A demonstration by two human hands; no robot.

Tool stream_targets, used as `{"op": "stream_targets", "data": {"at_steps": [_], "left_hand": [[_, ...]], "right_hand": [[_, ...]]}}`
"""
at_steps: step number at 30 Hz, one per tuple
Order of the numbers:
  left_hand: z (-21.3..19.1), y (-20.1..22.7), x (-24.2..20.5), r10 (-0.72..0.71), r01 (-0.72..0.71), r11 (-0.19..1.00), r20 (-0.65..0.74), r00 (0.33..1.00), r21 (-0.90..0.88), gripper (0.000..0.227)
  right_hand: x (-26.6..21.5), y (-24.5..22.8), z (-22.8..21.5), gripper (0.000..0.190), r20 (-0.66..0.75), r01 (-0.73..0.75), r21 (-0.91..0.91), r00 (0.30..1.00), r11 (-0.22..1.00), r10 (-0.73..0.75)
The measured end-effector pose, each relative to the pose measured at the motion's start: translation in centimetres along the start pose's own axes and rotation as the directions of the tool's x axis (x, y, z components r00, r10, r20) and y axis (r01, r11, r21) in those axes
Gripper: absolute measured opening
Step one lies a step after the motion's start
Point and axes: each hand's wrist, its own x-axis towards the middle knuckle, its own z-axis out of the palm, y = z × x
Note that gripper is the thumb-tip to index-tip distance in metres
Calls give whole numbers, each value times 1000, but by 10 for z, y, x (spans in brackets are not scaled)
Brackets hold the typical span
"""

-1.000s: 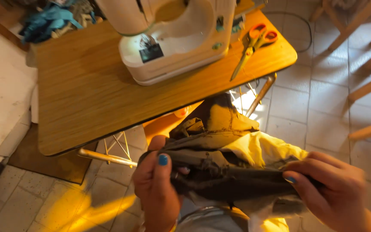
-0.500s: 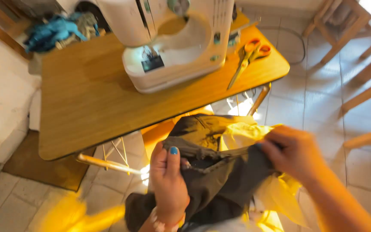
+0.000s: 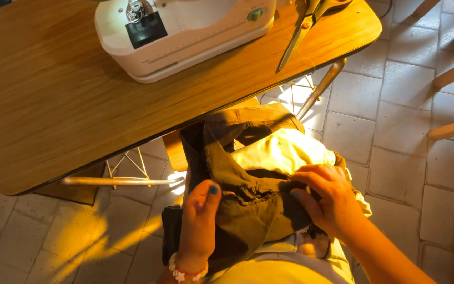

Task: Inspecting and preparing a garment for sewing at a workstation

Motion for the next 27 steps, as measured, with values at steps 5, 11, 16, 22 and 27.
{"op": "stream_targets", "data": {"at_steps": [5,11,16,22,27], "left_hand": [[6,19,1,-47,-1,973,206,977,230,12],[2,19,11,-101,78,987,167,981,140,16],[-5,33,13,-10,-62,954,242,970,292,22],[4,34,20,93,-158,916,189,978,369,28],[-4,36,14,103,-174,894,187,977,413,45]], "right_hand": [[1,-5,7,18,150,-109,-16,982,994,110],[-23,25,15,21,133,-173,-42,975,984,177],[2,1,1,28,182,-149,6,972,989,146],[21,-18,10,25,249,-110,126,966,986,75],[8,-9,20,14,245,-95,101,967,990,68]]}}
